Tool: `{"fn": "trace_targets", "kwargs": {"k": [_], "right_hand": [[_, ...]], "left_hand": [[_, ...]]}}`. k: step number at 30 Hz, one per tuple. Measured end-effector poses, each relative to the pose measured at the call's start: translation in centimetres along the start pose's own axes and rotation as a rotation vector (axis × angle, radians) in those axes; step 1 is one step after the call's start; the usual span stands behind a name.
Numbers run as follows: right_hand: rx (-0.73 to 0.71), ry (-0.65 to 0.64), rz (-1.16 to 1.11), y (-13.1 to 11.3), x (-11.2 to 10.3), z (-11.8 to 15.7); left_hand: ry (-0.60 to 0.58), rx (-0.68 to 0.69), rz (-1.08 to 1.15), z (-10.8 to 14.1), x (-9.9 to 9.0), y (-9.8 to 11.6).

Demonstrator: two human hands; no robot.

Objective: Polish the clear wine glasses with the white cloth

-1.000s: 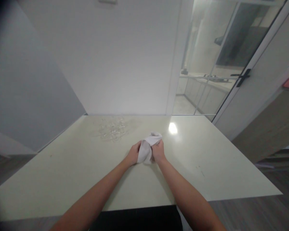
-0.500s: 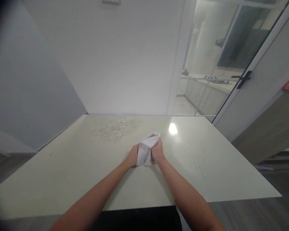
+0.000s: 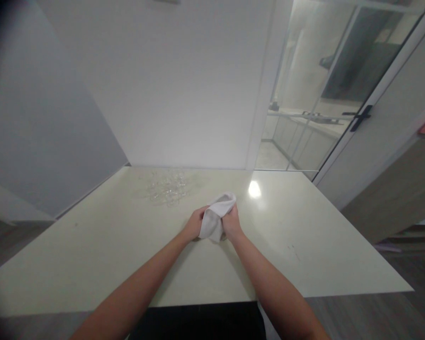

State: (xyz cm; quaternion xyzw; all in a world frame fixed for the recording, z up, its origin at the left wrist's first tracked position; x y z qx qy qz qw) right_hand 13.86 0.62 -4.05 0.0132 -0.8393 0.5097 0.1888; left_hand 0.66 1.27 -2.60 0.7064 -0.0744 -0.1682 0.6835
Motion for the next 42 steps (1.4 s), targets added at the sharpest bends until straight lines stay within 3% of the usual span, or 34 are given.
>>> {"fn": "trace_targets", "kwargs": {"k": [6,11,15,20,23,28,32,34,36,39,42], "right_hand": [[-0.104,-0.115,0.124,-1.1,-0.9,-0.8],[-0.183,-0.211,0.195,-2.0,-1.2,-1.3],[-0.087,-0.249,0.286,-1.2,-1.6,-1.4],[-0.033,-0.545,0.305,-1.2,-1.5,-1.3],[-0.019,-0.622,0.297,-1.6,-1.3,-1.1],[0.061,-0.52,0.191,-1.6,-1.3,-1.4],[0.101,-0.065,0.114,-1.2,-2.7,-2.6],[0.077,0.022,0.098,-1.3,-3.4,-3.2],[0.081,-0.119,0.142,-1.5,-3.7,-3.4],[0.084,-0.511,0.232,-1.8,-3.3,-2.9],[-0.086,-0.706,0.325,-2.1,-2.4,-2.3]], "left_hand": [[0.037,-0.103,-0.05,0.1,-2.1,0.1],[0.151,0.038,-0.43,0.4,-3.9,0.8],[0.222,0.114,-0.792,0.6,-4.4,0.9],[0.235,0.227,-1.063,1.1,-4.4,1.0],[0.228,0.277,-1.094,1.2,-4.5,1.1],[0.234,0.3,-1.055,1.0,-4.5,1.2],[0.288,0.319,-0.973,0.8,-4.5,1.0],[0.306,0.348,-0.937,0.8,-4.5,1.0],[0.302,0.383,-0.909,0.9,-4.6,1.0],[0.197,0.414,-0.915,1.1,-4.4,1.0],[0.04,0.406,-0.954,1.0,-4.0,0.7]]}}
Point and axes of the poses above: each hand's wrist, its own z-axis away from the middle knuckle, its own x-axis out of the palm, y = z × x, the point moved 1 cm from there along -z, towards the middle knuckle, and after that the axes turned 13 degrees about -x, right-handed, at the moved point
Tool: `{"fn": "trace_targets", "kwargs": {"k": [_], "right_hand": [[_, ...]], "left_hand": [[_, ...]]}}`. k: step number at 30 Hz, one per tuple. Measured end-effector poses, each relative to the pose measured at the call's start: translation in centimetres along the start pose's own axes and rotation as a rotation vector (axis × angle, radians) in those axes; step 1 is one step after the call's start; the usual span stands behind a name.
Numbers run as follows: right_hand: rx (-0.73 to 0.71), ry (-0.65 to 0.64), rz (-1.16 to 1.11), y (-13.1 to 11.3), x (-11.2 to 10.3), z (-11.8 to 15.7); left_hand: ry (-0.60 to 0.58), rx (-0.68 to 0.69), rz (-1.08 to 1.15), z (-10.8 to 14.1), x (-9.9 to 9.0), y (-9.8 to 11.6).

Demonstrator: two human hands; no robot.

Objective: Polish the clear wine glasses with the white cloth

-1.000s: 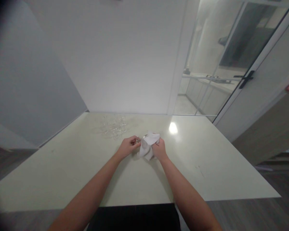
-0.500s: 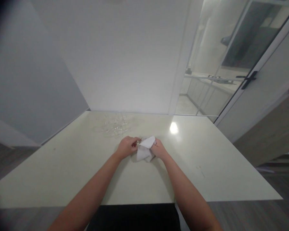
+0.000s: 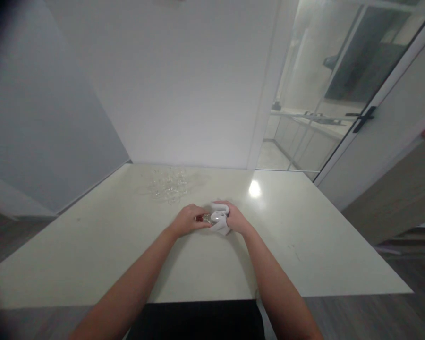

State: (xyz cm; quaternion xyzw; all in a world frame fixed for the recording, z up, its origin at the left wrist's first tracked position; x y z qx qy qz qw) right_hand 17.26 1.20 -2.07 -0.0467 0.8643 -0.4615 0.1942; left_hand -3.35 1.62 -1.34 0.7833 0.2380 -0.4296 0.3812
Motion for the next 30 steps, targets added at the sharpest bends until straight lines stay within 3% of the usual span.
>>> {"fn": "trace_targets", "kwargs": {"k": [3,7,11,17,21,26,28,30], "right_hand": [[-0.083,-0.012,0.128,-0.2,0.4,-0.1],[0.007,0.005,0.178,0.6,0.1,0.2],[-0.032,-0.035,0.251,1.1,-0.2,0.4],[0.086,0.078,-0.04,0.6,1.1,0.5],[0.088,0.064,-0.052,0.0,1.7,0.7],[-0.047,-0.023,0.324,-0.4,0.7,0.8],[-0.067,-0.013,0.379,-0.3,0.6,0.8],[-0.045,0.075,0.294,-0.1,0.9,0.8]], "left_hand": [[-0.024,0.037,0.007,-0.2,0.5,0.0],[0.078,0.038,0.013,-0.4,0.6,0.1],[0.122,0.047,-0.036,-0.2,-0.2,0.6],[0.291,0.132,-0.245,0.1,-1.5,1.4],[0.229,0.166,-0.331,0.1,-1.2,0.6],[0.065,0.141,-0.348,0.3,-0.4,-0.5],[0.07,0.133,-0.342,0.3,-0.5,-0.2],[0.158,0.128,-0.347,0.2,-0.8,0.7]]}}
Point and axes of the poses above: each hand's wrist, its own z-axis away from the middle knuckle, its own x-axis out of the palm, y = z × x, the point moved 1 cm from there along -z, towards the middle knuckle, and after that the axes turned 13 degrees about -x, right-handed, at the moved point
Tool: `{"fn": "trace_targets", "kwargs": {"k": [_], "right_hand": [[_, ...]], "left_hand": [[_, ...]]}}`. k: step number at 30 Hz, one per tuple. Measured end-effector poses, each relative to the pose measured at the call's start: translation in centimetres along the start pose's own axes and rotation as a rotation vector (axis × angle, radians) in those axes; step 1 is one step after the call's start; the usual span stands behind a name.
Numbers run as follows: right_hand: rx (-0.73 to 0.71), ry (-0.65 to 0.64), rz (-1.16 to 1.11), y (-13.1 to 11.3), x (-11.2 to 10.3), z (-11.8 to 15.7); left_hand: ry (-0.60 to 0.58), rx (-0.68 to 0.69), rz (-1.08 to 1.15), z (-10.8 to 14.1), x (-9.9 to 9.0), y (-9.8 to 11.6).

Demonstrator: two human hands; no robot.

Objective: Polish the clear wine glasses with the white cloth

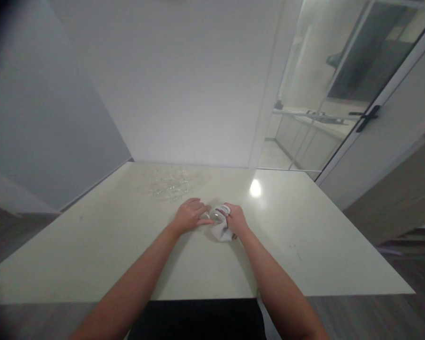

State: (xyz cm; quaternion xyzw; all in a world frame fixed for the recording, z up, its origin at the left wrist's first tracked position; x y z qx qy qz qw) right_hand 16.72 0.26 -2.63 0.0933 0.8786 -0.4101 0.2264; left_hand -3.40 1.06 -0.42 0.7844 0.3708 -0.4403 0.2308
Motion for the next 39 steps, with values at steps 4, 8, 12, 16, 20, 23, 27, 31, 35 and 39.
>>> {"fn": "trace_targets", "kwargs": {"k": [4,8,12,16,20,23,27,31,35,39], "right_hand": [[0.168,0.185,-0.298,-0.1,1.4,0.1],[0.107,0.1,-0.212,-0.8,1.7,0.1],[-0.021,-0.067,0.198,-1.2,1.1,0.2],[-0.114,-0.219,0.509,-1.4,0.7,0.2],[-0.104,-0.135,0.333,-1.1,0.9,0.1],[-0.049,-0.089,0.079,-0.6,1.3,0.0],[-0.098,-0.15,0.212,-0.9,1.2,0.1],[-0.213,-0.213,0.514,-1.6,0.7,0.2],[-0.344,-0.235,0.604,-1.9,0.2,0.1],[-0.273,-0.271,0.599,-2.0,0.3,0.0]], "left_hand": [[0.163,-0.086,-0.044,-0.6,-1.1,1.6],[0.127,-0.111,-0.047,-0.8,-1.1,2.1],[0.015,-0.128,-0.092,-0.6,-0.5,1.6],[-0.066,-0.164,-0.098,-0.6,0.0,1.5],[0.043,-0.132,-0.012,-0.5,0.0,2.0],[0.075,-0.128,-0.013,-0.4,0.1,2.5],[-0.049,-0.169,-0.085,-0.3,0.4,2.6],[-0.133,-0.21,-0.086,-0.2,0.5,2.6],[-0.134,-0.253,-0.053,-0.1,0.7,2.8],[-0.118,-0.24,-0.008,0.2,1.1,2.4]]}}
Point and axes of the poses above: each hand's wrist, its own z-axis away from the middle knuckle, its own x-axis out of the palm, y = z × x, the point moved 1 cm from there along -z, towards the middle knuckle, and after that the axes turned 13 degrees about -x, right-handed, at the moved point
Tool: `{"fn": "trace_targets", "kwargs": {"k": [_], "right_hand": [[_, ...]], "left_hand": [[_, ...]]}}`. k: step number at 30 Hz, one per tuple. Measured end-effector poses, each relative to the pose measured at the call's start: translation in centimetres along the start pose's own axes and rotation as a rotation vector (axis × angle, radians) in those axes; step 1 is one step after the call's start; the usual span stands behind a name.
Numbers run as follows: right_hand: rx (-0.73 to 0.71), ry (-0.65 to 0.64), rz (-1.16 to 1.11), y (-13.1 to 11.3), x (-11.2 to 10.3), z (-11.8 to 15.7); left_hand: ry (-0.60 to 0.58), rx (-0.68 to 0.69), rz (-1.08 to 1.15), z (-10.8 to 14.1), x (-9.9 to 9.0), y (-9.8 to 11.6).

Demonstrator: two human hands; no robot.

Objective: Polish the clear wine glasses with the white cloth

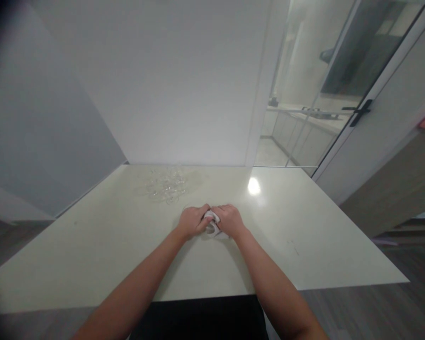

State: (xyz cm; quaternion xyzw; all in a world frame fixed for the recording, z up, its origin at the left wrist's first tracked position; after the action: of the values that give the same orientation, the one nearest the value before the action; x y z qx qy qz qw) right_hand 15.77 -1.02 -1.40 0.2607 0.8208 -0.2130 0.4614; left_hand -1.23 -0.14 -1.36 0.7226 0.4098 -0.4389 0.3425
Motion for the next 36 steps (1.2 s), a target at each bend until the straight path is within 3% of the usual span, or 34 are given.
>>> {"fn": "trace_targets", "kwargs": {"k": [7,15,22,26,30,33,36], "right_hand": [[0.2,0.052,-0.19,0.2,0.5,-0.1],[0.023,0.034,-0.051,-0.8,-0.3,-0.3],[0.255,0.11,-0.452,-0.1,0.8,-0.4],[0.243,0.045,-0.285,-0.7,0.4,-0.3],[0.123,0.018,-0.073,-1.4,-0.5,-0.4],[0.059,0.035,-0.046,-1.3,-0.5,-0.5],[0.156,0.054,-0.187,-0.7,0.3,-0.5]], "left_hand": [[0.154,0.113,0.11,0.0,-0.2,-0.5],[-0.032,-0.036,0.046,-0.1,0.3,-0.4],[0.158,0.054,0.149,-0.1,-0.3,-0.4],[0.025,0.023,0.056,-0.1,-0.3,-0.7],[-0.077,-0.038,0.053,-0.1,-0.1,-0.7],[-0.093,-0.065,0.099,0.0,0.1,-0.6],[-0.025,-0.045,0.152,0.1,0.2,-0.7]]}}
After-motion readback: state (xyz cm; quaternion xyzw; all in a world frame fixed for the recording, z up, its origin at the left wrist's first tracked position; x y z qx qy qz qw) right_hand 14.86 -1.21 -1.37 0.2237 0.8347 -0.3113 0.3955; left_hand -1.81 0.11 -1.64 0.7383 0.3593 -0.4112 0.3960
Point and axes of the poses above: each hand's wrist, its own z-axis away from the middle knuckle, its own x-axis out of the palm, y = z × x, the point moved 1 cm from there along -z, towards the middle knuckle, and after that the axes turned 13 degrees about -x, right-handed, at the moved point
